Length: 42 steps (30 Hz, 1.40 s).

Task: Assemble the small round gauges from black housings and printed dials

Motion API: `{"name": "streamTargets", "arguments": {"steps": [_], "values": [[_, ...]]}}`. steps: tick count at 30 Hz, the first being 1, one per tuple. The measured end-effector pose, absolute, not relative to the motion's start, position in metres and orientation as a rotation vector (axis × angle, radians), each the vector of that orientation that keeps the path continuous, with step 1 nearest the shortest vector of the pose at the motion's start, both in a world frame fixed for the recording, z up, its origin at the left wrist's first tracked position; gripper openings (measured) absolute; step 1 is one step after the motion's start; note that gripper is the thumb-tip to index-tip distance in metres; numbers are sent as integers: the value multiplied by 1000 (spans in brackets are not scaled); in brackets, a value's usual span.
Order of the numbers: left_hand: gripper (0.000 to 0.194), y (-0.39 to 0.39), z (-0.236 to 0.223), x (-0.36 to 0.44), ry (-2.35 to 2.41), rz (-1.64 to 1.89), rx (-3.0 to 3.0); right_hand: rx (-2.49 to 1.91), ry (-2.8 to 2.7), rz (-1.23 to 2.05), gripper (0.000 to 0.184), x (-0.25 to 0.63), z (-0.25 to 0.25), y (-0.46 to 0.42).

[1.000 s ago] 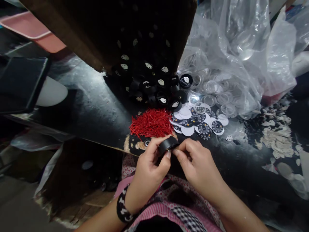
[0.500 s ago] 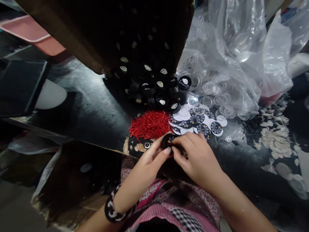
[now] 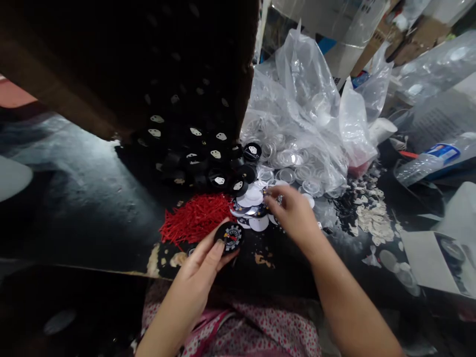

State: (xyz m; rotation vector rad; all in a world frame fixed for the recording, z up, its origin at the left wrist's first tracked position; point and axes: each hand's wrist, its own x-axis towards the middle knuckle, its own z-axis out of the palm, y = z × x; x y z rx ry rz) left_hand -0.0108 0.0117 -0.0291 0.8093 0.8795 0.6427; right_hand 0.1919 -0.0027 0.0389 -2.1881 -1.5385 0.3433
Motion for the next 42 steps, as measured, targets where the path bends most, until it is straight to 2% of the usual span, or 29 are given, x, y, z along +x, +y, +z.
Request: {"name": "streamTargets", "arguments": {"steps": [2, 3, 6, 9, 11, 13, 15, 18, 22, 27, 33, 35, 38, 42], "values": [[40, 12, -30, -9, 860, 659, 763, -2353, -1585, 118, 39, 215, 31, 11], [40, 12, -30, -8, 857, 669, 753, -2389, -1622, 66, 42, 224, 28, 16], [37, 13, -28, -6, 852, 718, 691, -2369, -1673, 71, 30, 237, 27, 19], [29, 15, -21, -6, 802, 738, 585, -2290, -1602, 75, 30, 228, 36, 4], [26, 16, -15, -5, 737, 684, 514, -2143, -1501, 222, 32, 208, 41, -10], [27, 16, -10, -4, 687, 620, 464, -1924, -1476, 516, 33, 181, 44, -25], [28, 15, -10, -3, 681, 613, 473, -1802, -1540, 620, 35, 156, 43, -35], [32, 13, -16, -2, 708, 649, 596, -1801, -1619, 595, 35, 136, 39, -40], [41, 11, -24, -3, 715, 637, 890, -1881, -1601, 545, 24, 134, 36, -32], [37, 8, -19, -5, 737, 598, 1112, -2082, -1707, 224, 44, 129, 27, -21], [37, 8, -15, -1, 730, 586, 1203, -2040, -1732, 156, 45, 126, 18, -26], [38, 8, -12, -1, 729, 569, 1254, -2032, -1731, 193, 45, 129, 21, -31], [36, 2, -15, -23, 796, 503, 1351, -1933, -1687, 441, 38, 137, 29, -40], [37, -7, -46, -105, 1065, 433, 1441, -1831, -1474, 648, 26, 147, 33, -46]]}}
